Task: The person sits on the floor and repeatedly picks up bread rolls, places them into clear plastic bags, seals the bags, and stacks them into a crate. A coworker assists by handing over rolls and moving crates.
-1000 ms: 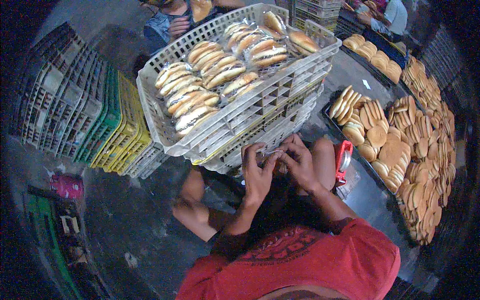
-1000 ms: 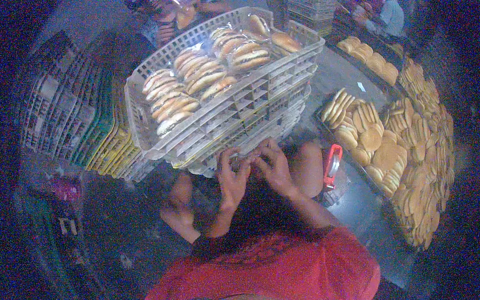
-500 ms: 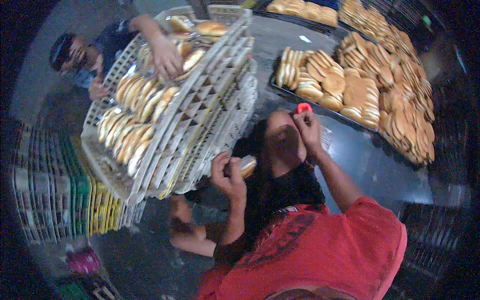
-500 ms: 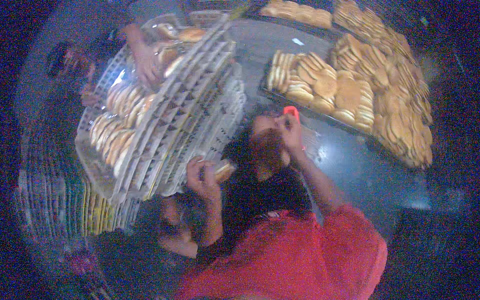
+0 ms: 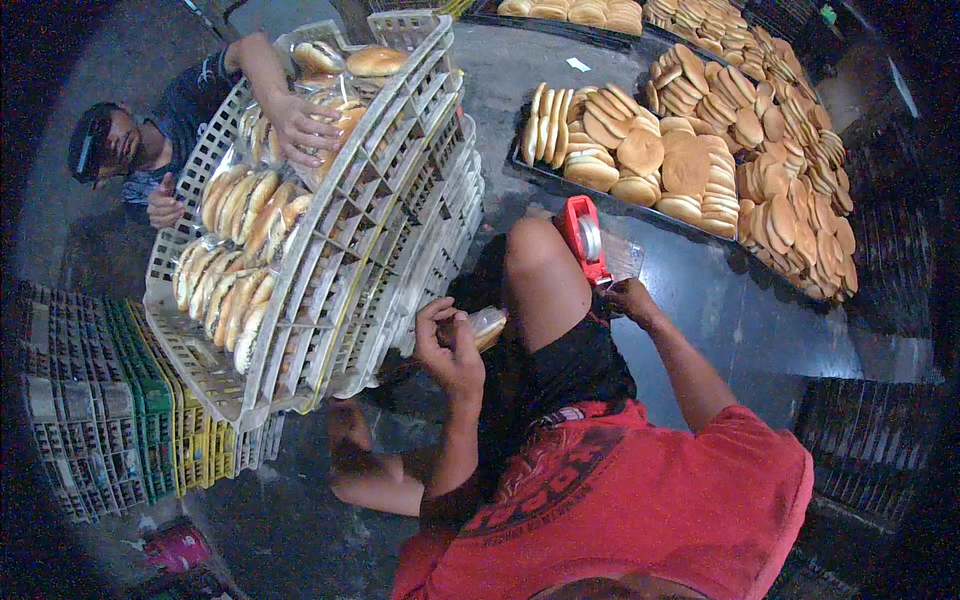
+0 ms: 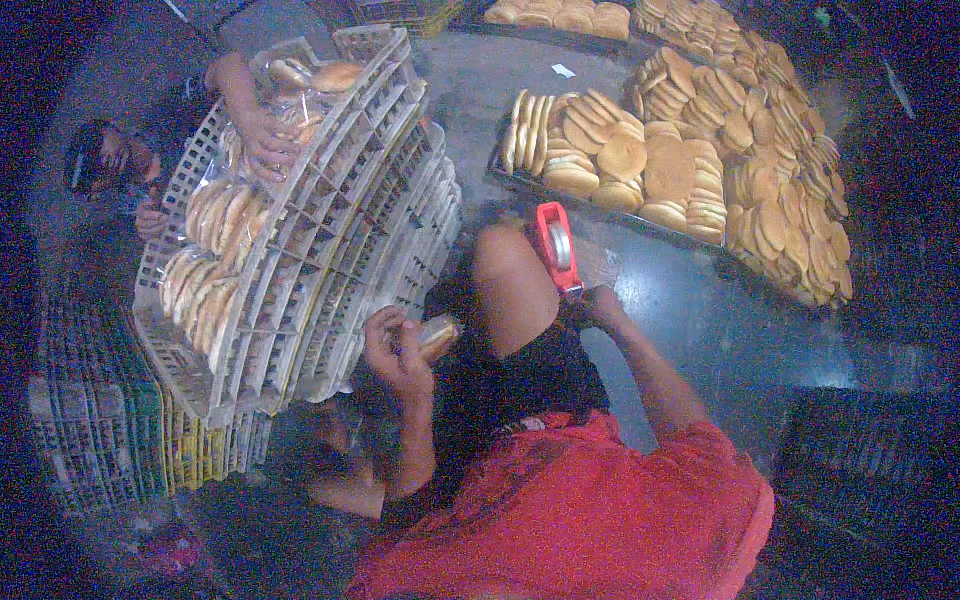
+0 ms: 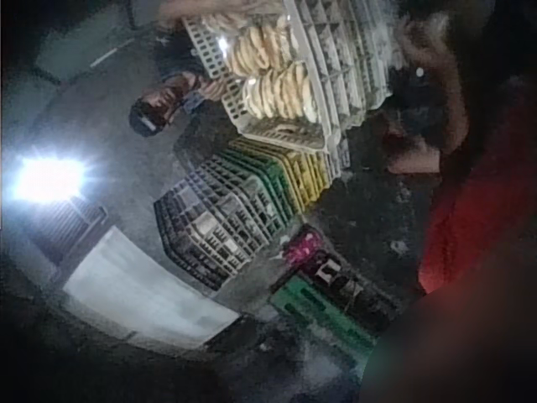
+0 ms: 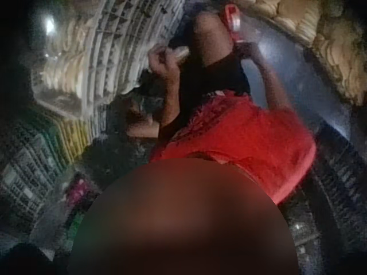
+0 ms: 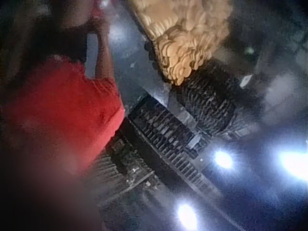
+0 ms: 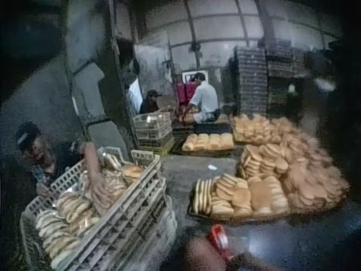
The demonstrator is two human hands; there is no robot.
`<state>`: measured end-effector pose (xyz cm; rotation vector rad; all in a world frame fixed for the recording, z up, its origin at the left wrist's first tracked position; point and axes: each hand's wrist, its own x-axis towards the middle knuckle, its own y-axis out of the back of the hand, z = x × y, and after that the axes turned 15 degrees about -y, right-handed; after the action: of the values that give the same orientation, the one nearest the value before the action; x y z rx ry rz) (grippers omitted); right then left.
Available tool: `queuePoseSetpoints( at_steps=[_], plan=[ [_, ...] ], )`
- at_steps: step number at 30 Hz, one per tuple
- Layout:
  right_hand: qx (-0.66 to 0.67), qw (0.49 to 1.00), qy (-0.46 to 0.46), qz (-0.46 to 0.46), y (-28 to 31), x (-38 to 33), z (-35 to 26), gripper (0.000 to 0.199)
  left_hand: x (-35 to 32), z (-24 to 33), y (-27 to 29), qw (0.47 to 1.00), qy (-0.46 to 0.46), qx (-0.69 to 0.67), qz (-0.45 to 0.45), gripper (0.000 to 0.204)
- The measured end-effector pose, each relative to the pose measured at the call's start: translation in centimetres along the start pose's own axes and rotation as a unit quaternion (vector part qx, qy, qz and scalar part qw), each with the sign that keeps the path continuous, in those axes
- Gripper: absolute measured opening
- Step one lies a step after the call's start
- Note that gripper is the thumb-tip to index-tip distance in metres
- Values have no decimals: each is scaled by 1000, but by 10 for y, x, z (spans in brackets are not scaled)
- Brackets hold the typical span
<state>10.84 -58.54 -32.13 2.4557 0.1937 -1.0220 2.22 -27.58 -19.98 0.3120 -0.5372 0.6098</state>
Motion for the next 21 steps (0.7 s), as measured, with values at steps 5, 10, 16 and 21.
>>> queuePoseSetpoints(
  at_steps=[5,10,16,21],
  plan=[
    [-145,980,85,103,-19,-42,-39,26,-8,5,-4,999,14,32,-35,23],
    [31,909,370,-188,-65,-105,-121,23,-7,18,-6,996,1,58,-67,23],
    [-70,876,472,-67,-102,-137,-153,39,-6,19,14,998,50,28,-12,23],
    [-127,862,484,-85,-98,-145,-159,41,12,15,38,974,123,-184,-42,39]
  ],
)
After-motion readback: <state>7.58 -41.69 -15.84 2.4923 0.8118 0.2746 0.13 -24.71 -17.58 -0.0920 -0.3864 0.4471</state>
